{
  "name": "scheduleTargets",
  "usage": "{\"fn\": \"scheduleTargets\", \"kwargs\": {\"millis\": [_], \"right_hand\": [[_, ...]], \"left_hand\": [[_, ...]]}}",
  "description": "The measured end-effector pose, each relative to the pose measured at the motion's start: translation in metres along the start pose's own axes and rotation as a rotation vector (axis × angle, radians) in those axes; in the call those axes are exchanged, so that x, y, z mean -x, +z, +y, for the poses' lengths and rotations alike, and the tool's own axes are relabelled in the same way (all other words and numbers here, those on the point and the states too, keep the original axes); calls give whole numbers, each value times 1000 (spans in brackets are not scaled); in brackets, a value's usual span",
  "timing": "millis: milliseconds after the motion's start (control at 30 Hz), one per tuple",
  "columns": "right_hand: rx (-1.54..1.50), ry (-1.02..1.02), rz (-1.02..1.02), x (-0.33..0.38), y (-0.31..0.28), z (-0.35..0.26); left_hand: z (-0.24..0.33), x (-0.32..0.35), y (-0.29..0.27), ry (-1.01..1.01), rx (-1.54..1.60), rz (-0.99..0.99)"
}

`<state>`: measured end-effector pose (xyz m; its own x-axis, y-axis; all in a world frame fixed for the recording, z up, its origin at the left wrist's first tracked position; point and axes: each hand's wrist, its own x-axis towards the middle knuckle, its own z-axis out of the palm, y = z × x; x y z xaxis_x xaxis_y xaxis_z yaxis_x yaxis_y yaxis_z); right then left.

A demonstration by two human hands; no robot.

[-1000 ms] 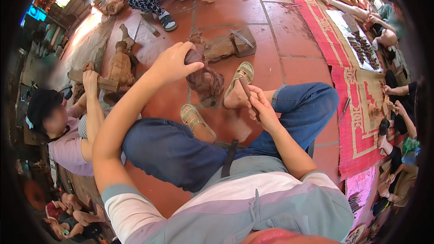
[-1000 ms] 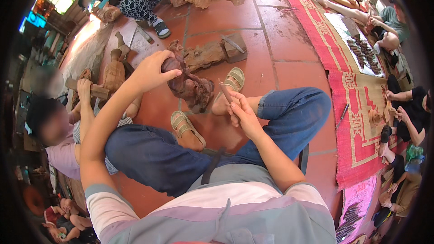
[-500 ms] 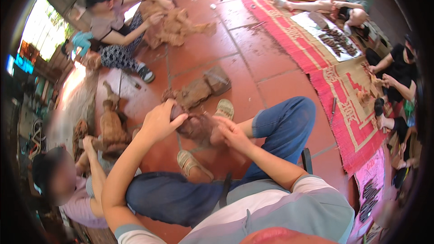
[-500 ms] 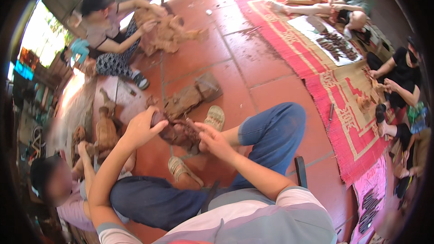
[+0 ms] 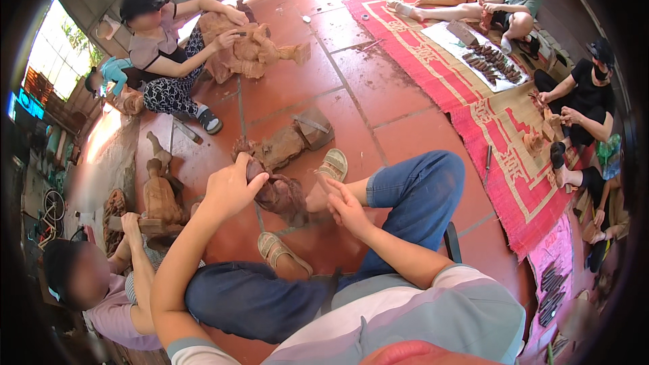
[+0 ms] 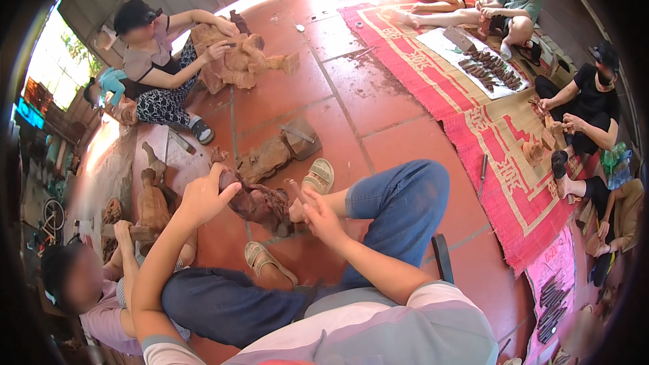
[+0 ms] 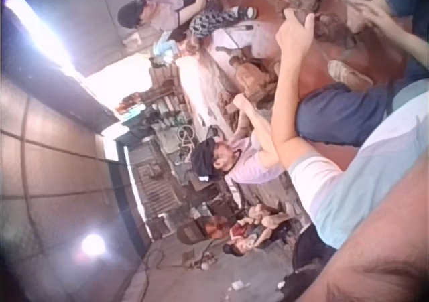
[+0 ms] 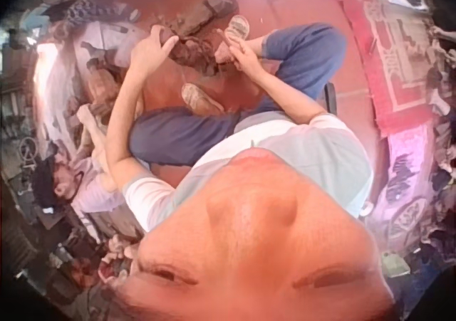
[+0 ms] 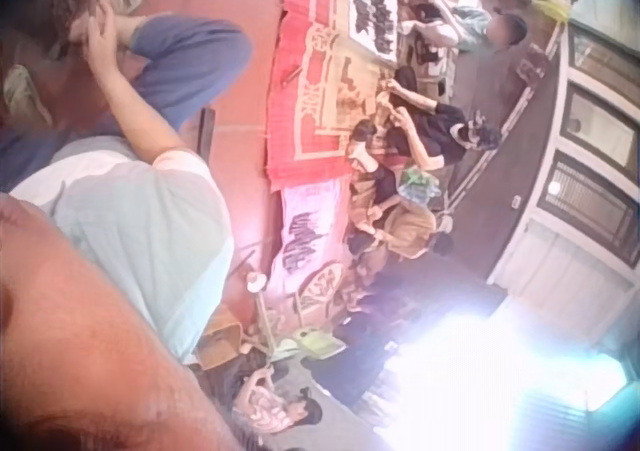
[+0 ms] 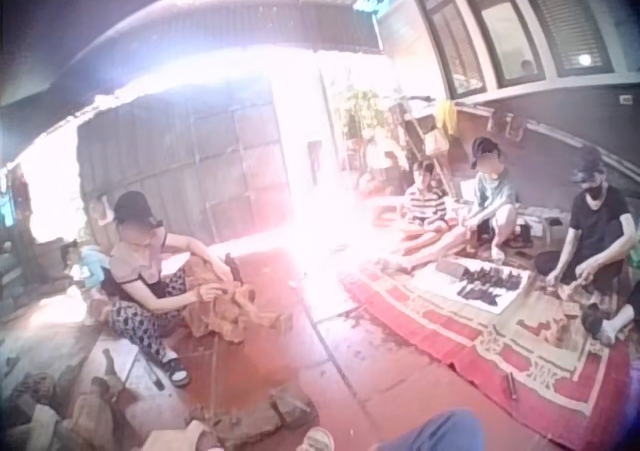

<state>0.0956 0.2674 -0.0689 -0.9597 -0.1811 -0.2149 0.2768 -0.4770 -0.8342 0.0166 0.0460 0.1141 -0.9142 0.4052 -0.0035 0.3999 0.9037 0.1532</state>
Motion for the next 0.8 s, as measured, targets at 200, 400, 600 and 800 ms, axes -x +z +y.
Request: {"fn": "scheduleTargets", "kwargs": {"millis": [200, 400, 600, 800], "right_hand": [[-76, -6, 110, -16, -23, 19], [-62, 96, 221, 22, -48, 41], [6, -66, 187, -26, -63, 33], [8, -53, 28, -47, -24, 38]], "left_hand": [[7, 3, 8, -13, 60, 40], [-43, 61, 53, 46, 347, 183], [-40, -3, 30, 166, 814, 217], [-54, 1, 38, 183, 721, 316]]}}
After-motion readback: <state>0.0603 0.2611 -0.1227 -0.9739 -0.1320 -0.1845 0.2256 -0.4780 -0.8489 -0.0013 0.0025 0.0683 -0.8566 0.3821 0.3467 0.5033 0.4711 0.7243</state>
